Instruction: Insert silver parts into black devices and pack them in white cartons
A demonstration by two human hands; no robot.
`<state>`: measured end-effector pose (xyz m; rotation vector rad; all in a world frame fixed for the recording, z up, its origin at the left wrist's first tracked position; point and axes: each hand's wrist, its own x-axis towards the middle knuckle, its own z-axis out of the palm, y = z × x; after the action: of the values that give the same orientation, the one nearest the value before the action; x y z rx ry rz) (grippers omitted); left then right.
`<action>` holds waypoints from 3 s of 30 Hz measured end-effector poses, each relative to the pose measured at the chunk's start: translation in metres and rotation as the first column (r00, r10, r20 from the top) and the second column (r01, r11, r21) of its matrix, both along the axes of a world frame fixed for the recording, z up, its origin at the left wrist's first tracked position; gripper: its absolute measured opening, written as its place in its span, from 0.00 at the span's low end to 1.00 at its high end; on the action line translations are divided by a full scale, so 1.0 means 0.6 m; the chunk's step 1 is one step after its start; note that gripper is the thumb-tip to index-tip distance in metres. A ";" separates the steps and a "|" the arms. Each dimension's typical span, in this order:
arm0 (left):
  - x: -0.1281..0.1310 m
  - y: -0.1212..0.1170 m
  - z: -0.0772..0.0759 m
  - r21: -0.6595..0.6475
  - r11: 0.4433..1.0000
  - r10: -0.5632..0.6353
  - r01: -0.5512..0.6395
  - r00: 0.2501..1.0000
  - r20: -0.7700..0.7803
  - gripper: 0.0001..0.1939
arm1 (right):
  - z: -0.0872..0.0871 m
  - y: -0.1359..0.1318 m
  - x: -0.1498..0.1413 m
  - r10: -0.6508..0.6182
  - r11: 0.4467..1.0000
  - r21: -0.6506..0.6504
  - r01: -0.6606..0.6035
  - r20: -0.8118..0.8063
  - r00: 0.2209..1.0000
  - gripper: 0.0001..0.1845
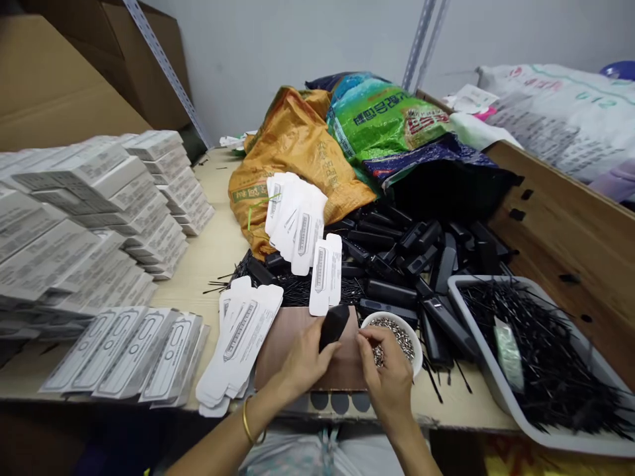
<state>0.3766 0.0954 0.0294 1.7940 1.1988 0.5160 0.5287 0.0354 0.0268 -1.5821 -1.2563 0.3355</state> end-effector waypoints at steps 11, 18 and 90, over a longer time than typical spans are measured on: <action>-0.046 0.049 -0.012 0.178 0.979 0.106 -0.098 0.994 -0.033 0.19 | 0.010 0.265 -0.017 0.066 0.868 -0.495 -0.046 0.023 0.998 0.24; -0.075 0.079 0.040 0.019 0.932 0.330 -0.363 0.866 0.375 0.27 | 0.044 0.256 -0.029 0.169 0.927 -0.275 -0.255 -0.300 0.939 0.15; -0.085 -0.031 0.053 0.355 0.930 -0.250 0.092 0.867 0.431 0.31 | 0.016 0.061 -0.080 -0.027 0.994 -0.105 -0.042 -0.586 0.810 0.12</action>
<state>0.3257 0.0771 0.0610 1.8755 0.6310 1.0242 0.4805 0.0719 0.0363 -1.4063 -0.7643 0.8471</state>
